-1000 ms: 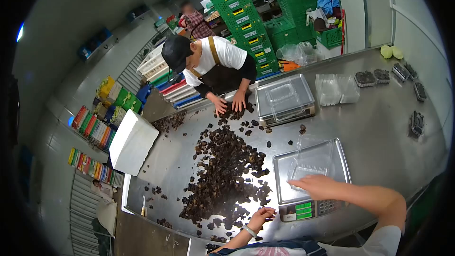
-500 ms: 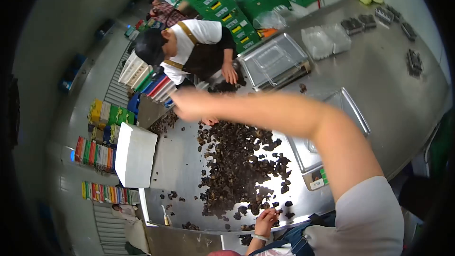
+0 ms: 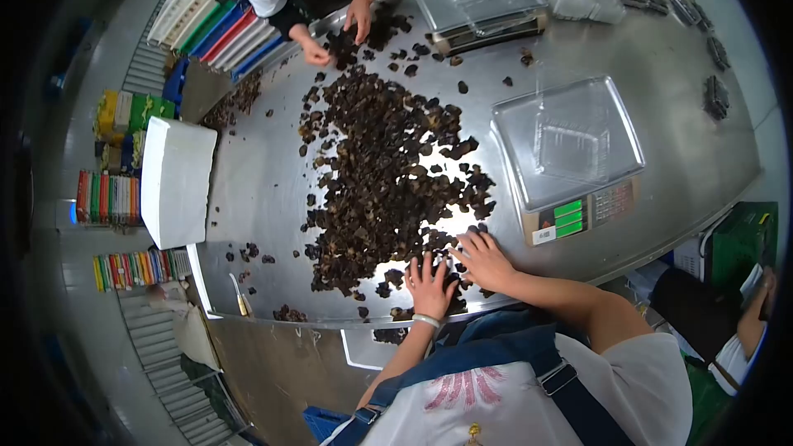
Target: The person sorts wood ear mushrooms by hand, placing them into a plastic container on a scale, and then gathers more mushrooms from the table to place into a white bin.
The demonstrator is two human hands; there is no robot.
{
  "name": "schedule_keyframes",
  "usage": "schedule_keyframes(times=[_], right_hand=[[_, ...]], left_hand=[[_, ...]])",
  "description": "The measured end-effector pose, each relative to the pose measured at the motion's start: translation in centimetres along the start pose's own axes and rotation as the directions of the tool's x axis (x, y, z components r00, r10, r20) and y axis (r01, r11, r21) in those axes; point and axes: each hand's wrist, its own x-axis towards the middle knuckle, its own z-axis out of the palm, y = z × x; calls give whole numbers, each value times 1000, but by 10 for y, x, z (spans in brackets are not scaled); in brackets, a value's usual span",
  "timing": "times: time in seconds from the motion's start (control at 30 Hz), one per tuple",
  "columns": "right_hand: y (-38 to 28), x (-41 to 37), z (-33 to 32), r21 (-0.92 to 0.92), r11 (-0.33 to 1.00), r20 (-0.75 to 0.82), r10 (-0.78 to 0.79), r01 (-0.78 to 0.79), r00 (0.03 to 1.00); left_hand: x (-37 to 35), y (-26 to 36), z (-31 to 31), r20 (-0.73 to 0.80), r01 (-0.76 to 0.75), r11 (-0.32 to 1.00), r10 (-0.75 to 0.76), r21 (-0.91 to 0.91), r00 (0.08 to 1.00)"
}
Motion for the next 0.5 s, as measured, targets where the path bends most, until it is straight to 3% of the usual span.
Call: schedule_keyframes(times=[0.1, 0.17, 0.2, 0.27, 0.3, 0.33, 0.37, 0.4, 0.43, 0.5], right_hand=[[15, 6, 44, -68, 945, 12, -321, 321, 947], [29, 39, 27, -323, 902, -16, -307, 286, 952], [35, 63, 12, -454, 867, 18, -220, 204, 975], [57, 117, -11, -582, 813, -172, -115, -7, 978], [65, 144, -34, -496, 862, -207, -3, -103, 978], [79, 176, -39, -359, 895, -398, 110, -265, 911], [84, 199, -63, -323, 877, -463, 182, -356, 868], [98, 218, -75, -115, 940, -480, 231, -322, 846], [107, 235, -87, -75, 935, -438, 282, -348, 853], [116, 253, -100, -163, 904, -370, 315, -395, 874]], left_hand=[[11, -26, 14, 77, -115, 992, 112, 46, 991], [40, -50, 12, -59, -136, 983, 145, 123, 988], [60, -59, -1, -77, -110, 989, 118, 102, 990], [107, -75, -20, -172, -79, 996, 86, 43, 981], [130, -80, -32, -199, -87, 995, 93, 40, 976], [154, -86, -38, -252, -112, 994, 113, 18, 961], [173, -82, -49, -301, -130, 991, 118, -19, 946], [189, -78, -56, -260, -127, 989, 105, -69, 960], [201, -73, -62, -224, -125, 985, 96, -120, 970], [211, -61, -71, -60, -186, 981, 183, -47, 981]])
